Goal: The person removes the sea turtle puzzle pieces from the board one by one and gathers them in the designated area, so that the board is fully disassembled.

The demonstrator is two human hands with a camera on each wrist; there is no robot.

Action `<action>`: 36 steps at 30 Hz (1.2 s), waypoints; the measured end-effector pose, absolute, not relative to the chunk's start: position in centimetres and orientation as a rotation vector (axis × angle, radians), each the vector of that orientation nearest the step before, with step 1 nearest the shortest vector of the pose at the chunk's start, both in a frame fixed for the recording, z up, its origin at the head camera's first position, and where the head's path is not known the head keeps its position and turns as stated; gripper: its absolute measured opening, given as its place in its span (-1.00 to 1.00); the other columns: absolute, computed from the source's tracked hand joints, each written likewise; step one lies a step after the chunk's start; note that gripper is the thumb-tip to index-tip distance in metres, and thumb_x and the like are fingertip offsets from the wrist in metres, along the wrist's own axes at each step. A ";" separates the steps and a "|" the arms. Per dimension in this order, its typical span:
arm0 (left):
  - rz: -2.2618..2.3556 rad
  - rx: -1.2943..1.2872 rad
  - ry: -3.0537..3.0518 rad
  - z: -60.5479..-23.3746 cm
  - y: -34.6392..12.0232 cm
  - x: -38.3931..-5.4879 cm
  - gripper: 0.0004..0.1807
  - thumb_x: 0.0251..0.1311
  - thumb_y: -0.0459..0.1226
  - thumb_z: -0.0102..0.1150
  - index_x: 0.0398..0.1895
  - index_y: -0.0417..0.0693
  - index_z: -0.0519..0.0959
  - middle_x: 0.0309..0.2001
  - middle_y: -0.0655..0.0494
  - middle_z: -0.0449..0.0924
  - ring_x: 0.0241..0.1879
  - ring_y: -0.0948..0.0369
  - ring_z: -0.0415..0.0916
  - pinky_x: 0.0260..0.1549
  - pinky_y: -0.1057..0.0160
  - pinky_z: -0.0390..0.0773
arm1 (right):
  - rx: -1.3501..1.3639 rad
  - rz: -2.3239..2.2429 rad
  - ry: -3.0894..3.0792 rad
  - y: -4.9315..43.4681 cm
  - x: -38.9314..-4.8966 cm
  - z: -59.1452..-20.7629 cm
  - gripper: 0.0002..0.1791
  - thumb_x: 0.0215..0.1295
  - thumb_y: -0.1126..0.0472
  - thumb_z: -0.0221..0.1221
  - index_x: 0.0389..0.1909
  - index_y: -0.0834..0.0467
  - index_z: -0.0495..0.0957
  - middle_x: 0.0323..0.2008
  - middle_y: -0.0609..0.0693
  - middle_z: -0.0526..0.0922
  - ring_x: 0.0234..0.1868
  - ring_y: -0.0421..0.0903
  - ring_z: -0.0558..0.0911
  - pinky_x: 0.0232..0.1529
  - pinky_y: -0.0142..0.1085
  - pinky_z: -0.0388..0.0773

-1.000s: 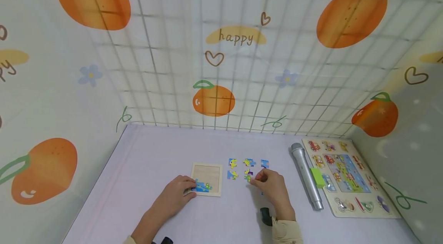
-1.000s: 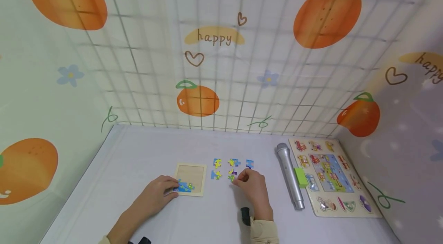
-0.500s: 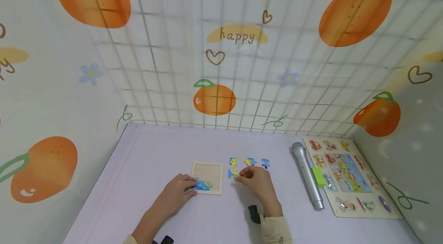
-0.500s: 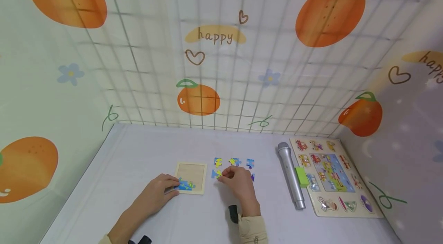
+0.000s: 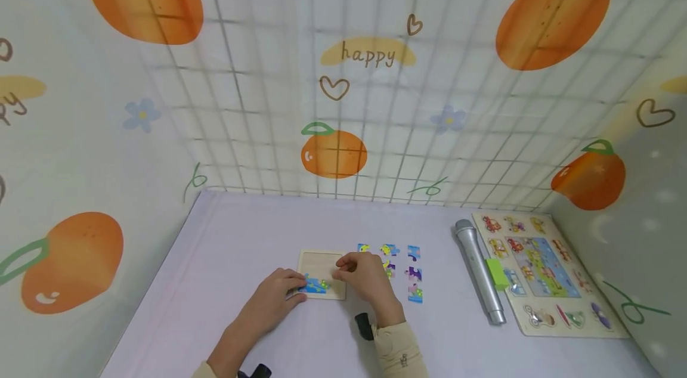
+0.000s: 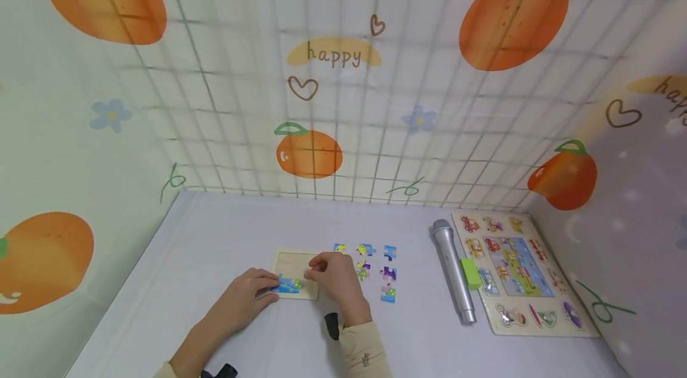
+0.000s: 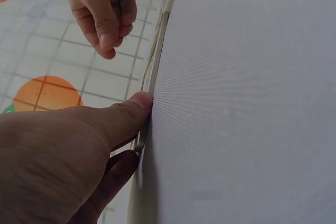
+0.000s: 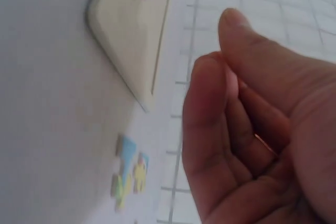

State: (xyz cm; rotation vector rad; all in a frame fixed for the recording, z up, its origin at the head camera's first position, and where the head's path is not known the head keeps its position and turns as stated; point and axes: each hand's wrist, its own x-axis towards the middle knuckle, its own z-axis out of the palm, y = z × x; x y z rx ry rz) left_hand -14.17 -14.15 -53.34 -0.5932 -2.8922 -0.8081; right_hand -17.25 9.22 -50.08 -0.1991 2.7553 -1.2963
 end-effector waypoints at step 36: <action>-0.799 -0.598 -2.845 -53.6 -14.3 -14.3 -0.73 0.11 -0.21 0.51 -0.12 -0.08 0.78 -0.05 0.19 0.73 -0.01 0.22 0.59 0.04 0.16 0.66 | -0.295 -1.037 2.748 5.8 -17.4 -51.1 -0.84 0.17 0.16 0.48 -0.29 0.15 0.79 -0.39 -0.09 0.76 -0.36 -0.23 0.58 -0.30 -0.31 0.64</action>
